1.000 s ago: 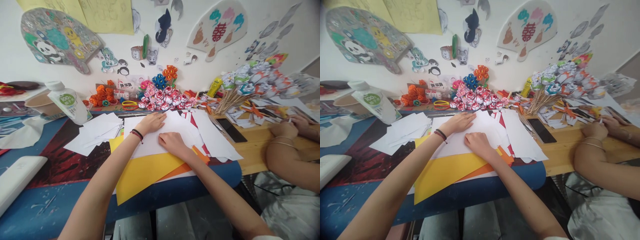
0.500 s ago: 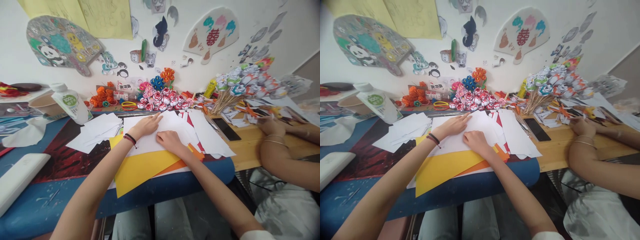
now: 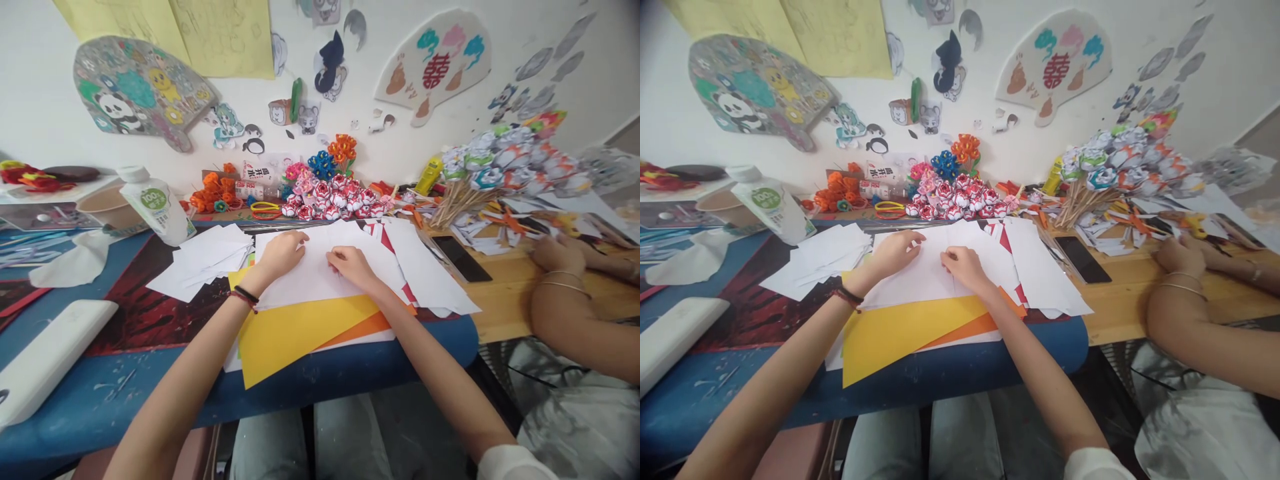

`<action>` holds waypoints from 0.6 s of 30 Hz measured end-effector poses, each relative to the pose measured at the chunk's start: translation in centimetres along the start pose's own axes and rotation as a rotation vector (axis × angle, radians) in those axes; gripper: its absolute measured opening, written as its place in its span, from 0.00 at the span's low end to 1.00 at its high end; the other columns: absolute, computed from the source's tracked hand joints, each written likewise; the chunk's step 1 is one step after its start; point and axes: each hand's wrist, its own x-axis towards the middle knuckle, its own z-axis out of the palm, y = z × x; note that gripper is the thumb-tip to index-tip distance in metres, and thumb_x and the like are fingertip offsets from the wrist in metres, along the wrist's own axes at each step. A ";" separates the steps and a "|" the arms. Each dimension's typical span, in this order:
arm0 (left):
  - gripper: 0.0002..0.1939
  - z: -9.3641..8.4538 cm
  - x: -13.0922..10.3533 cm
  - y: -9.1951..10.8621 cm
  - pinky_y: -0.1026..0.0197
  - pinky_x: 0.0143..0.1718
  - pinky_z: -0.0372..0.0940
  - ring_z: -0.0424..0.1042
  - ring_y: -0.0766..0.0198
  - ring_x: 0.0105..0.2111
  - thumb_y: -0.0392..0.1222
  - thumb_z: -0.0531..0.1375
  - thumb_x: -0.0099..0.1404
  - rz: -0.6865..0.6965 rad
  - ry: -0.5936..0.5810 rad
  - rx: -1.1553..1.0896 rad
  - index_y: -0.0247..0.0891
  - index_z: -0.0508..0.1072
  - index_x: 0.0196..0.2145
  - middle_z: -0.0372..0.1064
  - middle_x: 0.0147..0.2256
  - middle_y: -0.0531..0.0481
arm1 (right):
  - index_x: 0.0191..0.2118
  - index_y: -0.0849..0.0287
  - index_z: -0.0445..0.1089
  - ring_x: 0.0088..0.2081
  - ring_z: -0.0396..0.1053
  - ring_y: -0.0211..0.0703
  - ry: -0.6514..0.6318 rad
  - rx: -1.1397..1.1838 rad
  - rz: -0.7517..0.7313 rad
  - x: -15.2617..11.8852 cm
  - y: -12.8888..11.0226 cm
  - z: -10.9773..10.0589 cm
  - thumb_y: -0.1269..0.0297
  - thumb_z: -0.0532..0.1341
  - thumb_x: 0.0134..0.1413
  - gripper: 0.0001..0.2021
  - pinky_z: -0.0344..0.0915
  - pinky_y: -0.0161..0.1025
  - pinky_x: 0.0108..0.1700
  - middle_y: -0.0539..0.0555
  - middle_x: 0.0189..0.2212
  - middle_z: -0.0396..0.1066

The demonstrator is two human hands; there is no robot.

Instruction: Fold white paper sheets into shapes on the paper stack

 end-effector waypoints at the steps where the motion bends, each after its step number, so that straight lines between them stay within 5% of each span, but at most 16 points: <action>1: 0.17 0.3 0.5 0.2 0.56 0.46 0.66 0.72 0.56 0.47 0.35 0.51 0.67 0.007 0.000 0.045 0.37 0.72 0.50 0.74 0.48 0.44 | 0.35 0.58 0.74 0.32 0.71 0.38 0.025 0.018 -0.022 0.6 0.1 -0.1 0.61 0.51 0.63 0.14 0.61 0.32 0.38 0.50 0.30 0.76; 5: 0.15 2.0 1.4 1.6 0.51 0.47 0.62 0.70 0.51 0.47 0.33 0.50 0.68 0.060 0.013 0.127 0.35 0.73 0.46 0.73 0.45 0.40 | 0.47 0.61 0.74 0.48 0.69 0.44 0.185 -0.135 -0.182 3.7 0.7 0.4 0.71 0.54 0.59 0.14 0.61 0.37 0.53 0.58 0.45 0.74; 12: 0.17 3.5 0.5 2.3 0.49 0.45 0.59 0.67 0.50 0.48 0.33 0.47 0.70 0.114 0.094 0.288 0.33 0.69 0.52 0.70 0.49 0.38 | 0.55 0.66 0.69 0.55 0.67 0.48 0.175 -0.282 -0.252 5.6 2.1 2.7 0.74 0.50 0.61 0.20 0.61 0.41 0.59 0.63 0.54 0.70; 18: 0.22 3.6 0.8 1.9 0.47 0.54 0.56 0.62 0.50 0.57 0.32 0.46 0.70 0.111 0.120 0.247 0.35 0.66 0.58 0.67 0.56 0.41 | 0.61 0.72 0.63 0.63 0.59 0.49 0.155 -0.332 -0.280 5.6 2.8 2.9 0.70 0.47 0.65 0.23 0.51 0.45 0.67 0.64 0.62 0.63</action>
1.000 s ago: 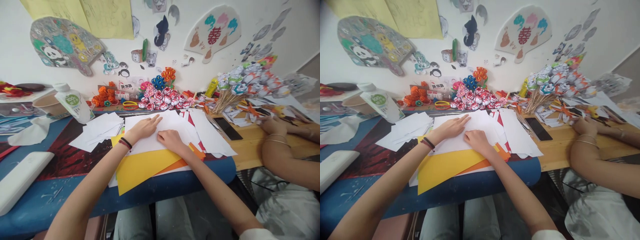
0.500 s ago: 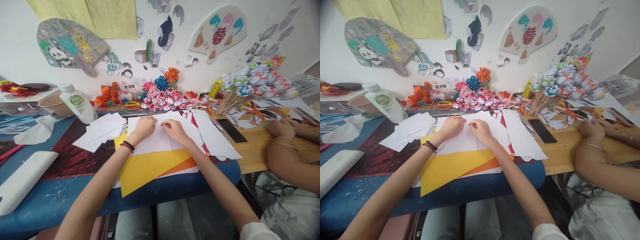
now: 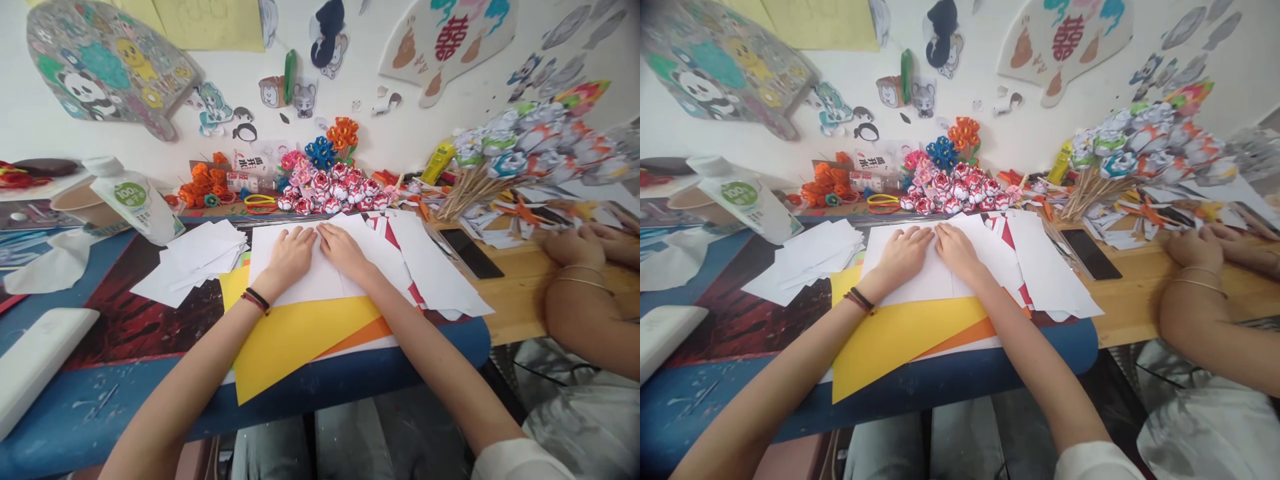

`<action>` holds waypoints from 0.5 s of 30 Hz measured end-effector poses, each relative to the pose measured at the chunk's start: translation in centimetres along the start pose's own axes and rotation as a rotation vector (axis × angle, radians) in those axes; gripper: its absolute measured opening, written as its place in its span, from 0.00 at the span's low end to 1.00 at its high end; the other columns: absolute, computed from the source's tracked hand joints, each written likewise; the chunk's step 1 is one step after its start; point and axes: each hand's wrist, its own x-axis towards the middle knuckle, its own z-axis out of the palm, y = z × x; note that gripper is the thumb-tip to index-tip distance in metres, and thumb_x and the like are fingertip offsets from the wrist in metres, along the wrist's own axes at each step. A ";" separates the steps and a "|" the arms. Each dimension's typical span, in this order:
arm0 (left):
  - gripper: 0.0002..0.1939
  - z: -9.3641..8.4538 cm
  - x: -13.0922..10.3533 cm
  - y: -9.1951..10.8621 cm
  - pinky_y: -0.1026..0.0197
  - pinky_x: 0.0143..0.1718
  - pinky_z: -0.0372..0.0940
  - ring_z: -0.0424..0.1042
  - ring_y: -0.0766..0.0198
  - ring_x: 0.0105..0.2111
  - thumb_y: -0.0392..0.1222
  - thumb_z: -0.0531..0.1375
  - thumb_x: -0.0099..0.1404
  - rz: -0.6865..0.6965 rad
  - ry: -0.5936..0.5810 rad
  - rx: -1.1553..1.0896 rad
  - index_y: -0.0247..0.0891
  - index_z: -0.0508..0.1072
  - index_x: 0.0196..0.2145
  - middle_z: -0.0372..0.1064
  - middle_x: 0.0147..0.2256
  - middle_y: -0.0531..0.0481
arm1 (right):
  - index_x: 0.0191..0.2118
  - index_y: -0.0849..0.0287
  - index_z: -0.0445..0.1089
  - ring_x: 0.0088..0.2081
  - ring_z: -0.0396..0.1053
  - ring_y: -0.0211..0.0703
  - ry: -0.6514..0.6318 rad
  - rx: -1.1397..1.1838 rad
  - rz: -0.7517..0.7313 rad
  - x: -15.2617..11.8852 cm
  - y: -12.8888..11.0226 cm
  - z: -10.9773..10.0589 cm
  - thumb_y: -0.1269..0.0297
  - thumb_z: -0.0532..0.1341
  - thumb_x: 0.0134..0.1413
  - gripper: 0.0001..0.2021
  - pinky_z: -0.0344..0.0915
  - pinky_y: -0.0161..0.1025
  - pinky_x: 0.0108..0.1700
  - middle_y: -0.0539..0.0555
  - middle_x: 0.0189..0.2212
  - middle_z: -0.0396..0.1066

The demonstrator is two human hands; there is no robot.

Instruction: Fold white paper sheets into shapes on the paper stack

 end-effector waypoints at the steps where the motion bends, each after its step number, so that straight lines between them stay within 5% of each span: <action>1: 0.21 -0.1 0.1 0.0 0.47 0.54 0.55 0.62 0.50 0.58 0.32 0.46 0.70 0.006 -0.001 0.001 0.35 0.66 0.57 0.68 0.56 0.40 | 0.62 0.72 0.63 0.64 0.58 0.49 -0.010 -0.006 0.003 0.0 0.1 0.0 0.69 0.47 0.65 0.23 0.50 0.45 0.67 0.63 0.62 0.62; 7: 0.20 -1.1 -0.5 0.1 0.46 0.54 0.56 0.61 0.49 0.59 0.31 0.45 0.70 0.042 -0.024 0.023 0.33 0.70 0.54 0.69 0.54 0.39 | 0.65 0.62 0.60 0.67 0.51 0.56 -0.057 -0.040 0.067 -0.3 0.2 -0.8 0.64 0.48 0.66 0.24 0.51 0.51 0.65 0.55 0.63 0.62; 15: 0.24 -3.4 -5.4 0.3 0.45 0.55 0.57 0.60 0.49 0.61 0.31 0.46 0.69 -0.054 -0.110 0.023 0.35 0.67 0.59 0.65 0.60 0.41 | 0.62 0.54 0.66 0.67 0.51 0.51 -0.021 -0.075 -0.042 -0.5 -0.4 -1.4 0.65 0.49 0.66 0.22 0.47 0.53 0.66 0.53 0.63 0.62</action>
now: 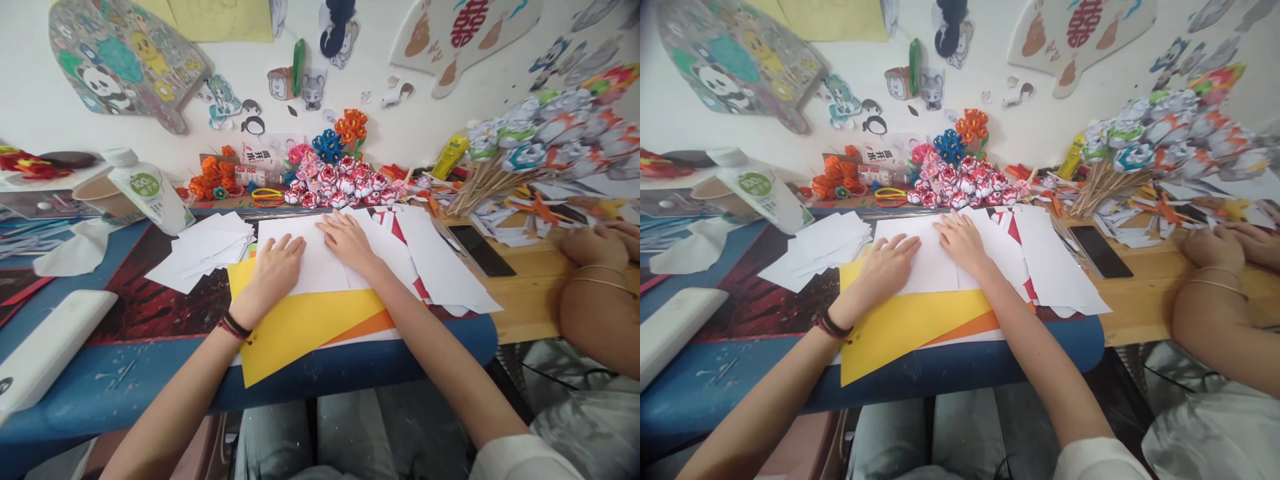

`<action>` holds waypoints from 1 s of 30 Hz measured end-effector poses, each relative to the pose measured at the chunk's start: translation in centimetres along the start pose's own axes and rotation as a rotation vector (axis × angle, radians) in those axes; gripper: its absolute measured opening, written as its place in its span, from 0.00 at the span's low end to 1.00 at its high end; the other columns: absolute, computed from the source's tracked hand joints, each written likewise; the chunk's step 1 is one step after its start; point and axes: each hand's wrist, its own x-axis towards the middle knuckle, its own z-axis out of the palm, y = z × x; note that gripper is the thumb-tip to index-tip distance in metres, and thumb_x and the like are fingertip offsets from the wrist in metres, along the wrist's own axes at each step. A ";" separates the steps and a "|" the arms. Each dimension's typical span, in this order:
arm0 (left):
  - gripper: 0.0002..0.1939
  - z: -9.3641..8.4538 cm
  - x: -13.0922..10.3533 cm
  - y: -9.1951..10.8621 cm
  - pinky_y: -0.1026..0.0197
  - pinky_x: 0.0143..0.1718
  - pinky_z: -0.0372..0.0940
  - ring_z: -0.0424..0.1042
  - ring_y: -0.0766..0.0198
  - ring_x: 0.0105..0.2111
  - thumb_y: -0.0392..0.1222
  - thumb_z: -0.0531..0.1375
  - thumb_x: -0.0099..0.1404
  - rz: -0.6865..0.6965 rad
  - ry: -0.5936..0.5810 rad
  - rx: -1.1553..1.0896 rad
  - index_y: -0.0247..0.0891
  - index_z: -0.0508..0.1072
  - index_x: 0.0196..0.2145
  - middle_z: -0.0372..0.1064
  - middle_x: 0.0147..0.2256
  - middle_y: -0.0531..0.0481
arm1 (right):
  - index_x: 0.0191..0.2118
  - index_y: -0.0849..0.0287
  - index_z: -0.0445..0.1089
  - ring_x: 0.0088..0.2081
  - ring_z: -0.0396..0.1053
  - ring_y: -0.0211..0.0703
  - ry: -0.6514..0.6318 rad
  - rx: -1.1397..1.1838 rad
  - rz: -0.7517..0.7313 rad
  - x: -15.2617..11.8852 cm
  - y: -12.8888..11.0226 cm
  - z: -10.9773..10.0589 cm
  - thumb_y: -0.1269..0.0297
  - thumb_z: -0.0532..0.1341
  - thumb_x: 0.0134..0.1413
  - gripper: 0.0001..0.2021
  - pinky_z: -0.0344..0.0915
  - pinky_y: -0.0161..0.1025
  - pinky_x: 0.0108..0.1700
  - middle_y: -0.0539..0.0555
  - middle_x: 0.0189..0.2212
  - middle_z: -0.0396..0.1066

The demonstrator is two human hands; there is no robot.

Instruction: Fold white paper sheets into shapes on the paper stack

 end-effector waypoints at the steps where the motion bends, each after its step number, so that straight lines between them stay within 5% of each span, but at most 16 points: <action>1: 0.24 -0.3 -0.7 0.0 0.45 0.55 0.57 0.60 0.49 0.61 0.31 0.45 0.69 -0.015 -0.011 0.000 0.36 0.66 0.60 0.65 0.60 0.42 | 0.61 0.53 0.66 0.67 0.51 0.51 -0.006 0.004 -0.005 0.0 0.0 0.0 0.65 0.49 0.66 0.22 0.46 0.53 0.66 0.52 0.63 0.63; 19: 0.26 -4.2 -14.0 0.5 0.44 0.49 0.62 0.63 0.47 0.60 0.32 0.47 0.68 -0.274 -0.028 0.103 0.39 0.66 0.61 0.62 0.62 0.47 | 0.62 0.51 0.65 0.66 0.54 0.52 -0.066 0.095 0.030 0.0 0.5 0.4 0.65 0.49 0.66 0.22 0.51 0.53 0.65 0.48 0.63 0.61; 23: 0.24 -4.7 -14.9 1.0 0.42 0.48 0.64 0.65 0.46 0.58 0.34 0.48 0.68 -0.338 0.000 0.097 0.41 0.68 0.59 0.65 0.60 0.47 | 0.62 0.51 0.66 0.66 0.55 0.52 -0.068 0.094 0.029 0.0 0.5 0.4 0.65 0.49 0.66 0.22 0.52 0.53 0.64 0.48 0.63 0.61; 27: 0.23 -5.2 -13.9 3.6 0.42 0.52 0.63 0.67 0.45 0.56 0.32 0.49 0.67 -0.504 0.161 0.062 0.35 0.69 0.58 0.69 0.57 0.40 | 0.62 0.52 0.65 0.66 0.54 0.52 -0.070 0.101 0.033 0.1 0.4 0.5 0.66 0.50 0.66 0.22 0.53 0.53 0.64 0.49 0.63 0.61; 30: 0.25 -4.8 -11.2 6.5 0.44 0.57 0.61 0.67 0.50 0.57 0.31 0.48 0.67 -0.365 0.167 -0.053 0.34 0.67 0.60 0.68 0.57 0.40 | 0.62 0.53 0.65 0.66 0.54 0.52 -0.073 0.107 0.022 0.1 0.5 0.5 0.66 0.50 0.66 0.22 0.53 0.52 0.64 0.49 0.64 0.61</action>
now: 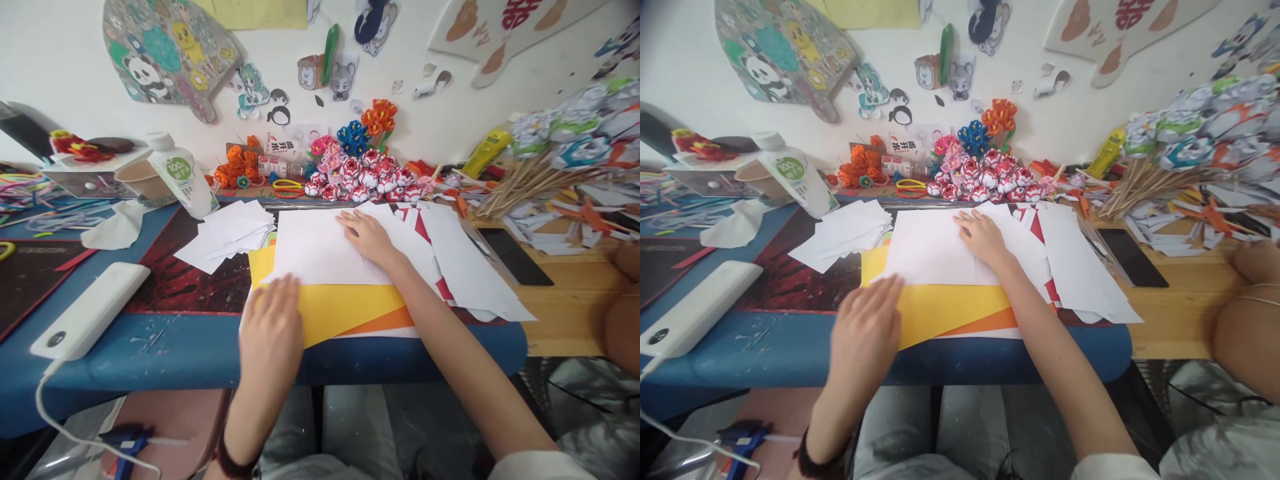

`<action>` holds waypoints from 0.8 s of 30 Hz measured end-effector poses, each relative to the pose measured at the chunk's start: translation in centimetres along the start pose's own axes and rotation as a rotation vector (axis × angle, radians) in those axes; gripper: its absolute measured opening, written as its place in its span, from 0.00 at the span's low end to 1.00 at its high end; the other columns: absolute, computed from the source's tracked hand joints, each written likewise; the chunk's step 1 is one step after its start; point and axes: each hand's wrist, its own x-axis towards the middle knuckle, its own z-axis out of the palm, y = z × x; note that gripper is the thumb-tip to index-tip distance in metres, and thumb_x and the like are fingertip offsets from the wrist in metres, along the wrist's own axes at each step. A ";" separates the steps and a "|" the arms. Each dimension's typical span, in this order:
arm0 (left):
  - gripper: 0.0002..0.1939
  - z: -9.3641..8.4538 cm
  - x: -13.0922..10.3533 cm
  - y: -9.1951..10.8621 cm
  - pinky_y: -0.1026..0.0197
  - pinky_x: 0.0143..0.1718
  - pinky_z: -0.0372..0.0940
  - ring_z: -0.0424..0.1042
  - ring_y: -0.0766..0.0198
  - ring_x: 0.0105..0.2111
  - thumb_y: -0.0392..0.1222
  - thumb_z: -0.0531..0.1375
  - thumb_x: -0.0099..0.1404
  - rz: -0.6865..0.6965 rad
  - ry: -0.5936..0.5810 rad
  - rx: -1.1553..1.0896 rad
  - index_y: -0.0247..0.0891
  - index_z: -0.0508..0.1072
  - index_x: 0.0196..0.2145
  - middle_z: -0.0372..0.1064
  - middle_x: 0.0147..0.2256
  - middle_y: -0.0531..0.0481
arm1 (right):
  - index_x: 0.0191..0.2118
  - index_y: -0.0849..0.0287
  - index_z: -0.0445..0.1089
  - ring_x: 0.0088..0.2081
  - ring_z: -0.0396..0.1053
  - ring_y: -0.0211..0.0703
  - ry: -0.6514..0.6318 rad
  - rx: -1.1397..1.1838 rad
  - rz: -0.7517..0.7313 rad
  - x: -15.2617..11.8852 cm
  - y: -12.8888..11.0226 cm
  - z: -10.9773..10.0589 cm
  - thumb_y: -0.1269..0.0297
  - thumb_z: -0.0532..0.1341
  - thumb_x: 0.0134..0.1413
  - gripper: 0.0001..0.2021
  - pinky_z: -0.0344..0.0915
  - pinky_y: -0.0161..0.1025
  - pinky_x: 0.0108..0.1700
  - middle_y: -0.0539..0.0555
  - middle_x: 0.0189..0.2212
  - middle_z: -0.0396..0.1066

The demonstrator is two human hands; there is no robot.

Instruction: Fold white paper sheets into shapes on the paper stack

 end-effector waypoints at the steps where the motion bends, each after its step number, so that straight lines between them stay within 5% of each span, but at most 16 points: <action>1: 0.25 0.5 0.6 1.2 0.45 0.59 0.60 0.65 0.52 0.59 0.31 0.47 0.67 0.086 -0.047 -0.054 0.34 0.67 0.60 0.65 0.60 0.42 | 0.62 0.53 0.65 0.66 0.54 0.51 0.002 0.001 -0.002 0.0 0.0 0.0 0.66 0.50 0.66 0.22 0.53 0.52 0.64 0.49 0.64 0.60; 4: 0.24 2.4 2.2 3.9 0.47 0.63 0.56 0.58 0.54 0.64 0.33 0.46 0.71 0.206 -0.144 -0.123 0.33 0.64 0.61 0.58 0.64 0.44 | 0.63 0.53 0.64 0.66 0.54 0.51 0.013 -0.004 -0.007 -0.1 0.1 0.1 0.66 0.49 0.66 0.22 0.53 0.52 0.64 0.49 0.64 0.60; 7: 0.23 3.5 2.6 4.4 0.46 0.63 0.57 0.59 0.54 0.63 0.38 0.45 0.73 0.184 -0.168 -0.141 0.33 0.64 0.62 0.59 0.63 0.45 | 0.63 0.54 0.65 0.66 0.55 0.52 0.020 -0.014 -0.015 -0.1 0.0 0.1 0.66 0.49 0.66 0.22 0.54 0.51 0.64 0.49 0.63 0.61; 24: 0.24 1.5 -1.5 -2.2 0.46 0.61 0.60 0.61 0.53 0.63 0.39 0.48 0.73 -0.029 -0.082 -0.015 0.33 0.63 0.63 0.59 0.63 0.43 | 0.63 0.54 0.64 0.67 0.52 0.53 0.010 -0.072 -0.018 -0.1 -0.3 -0.5 0.66 0.49 0.66 0.23 0.50 0.55 0.66 0.50 0.64 0.60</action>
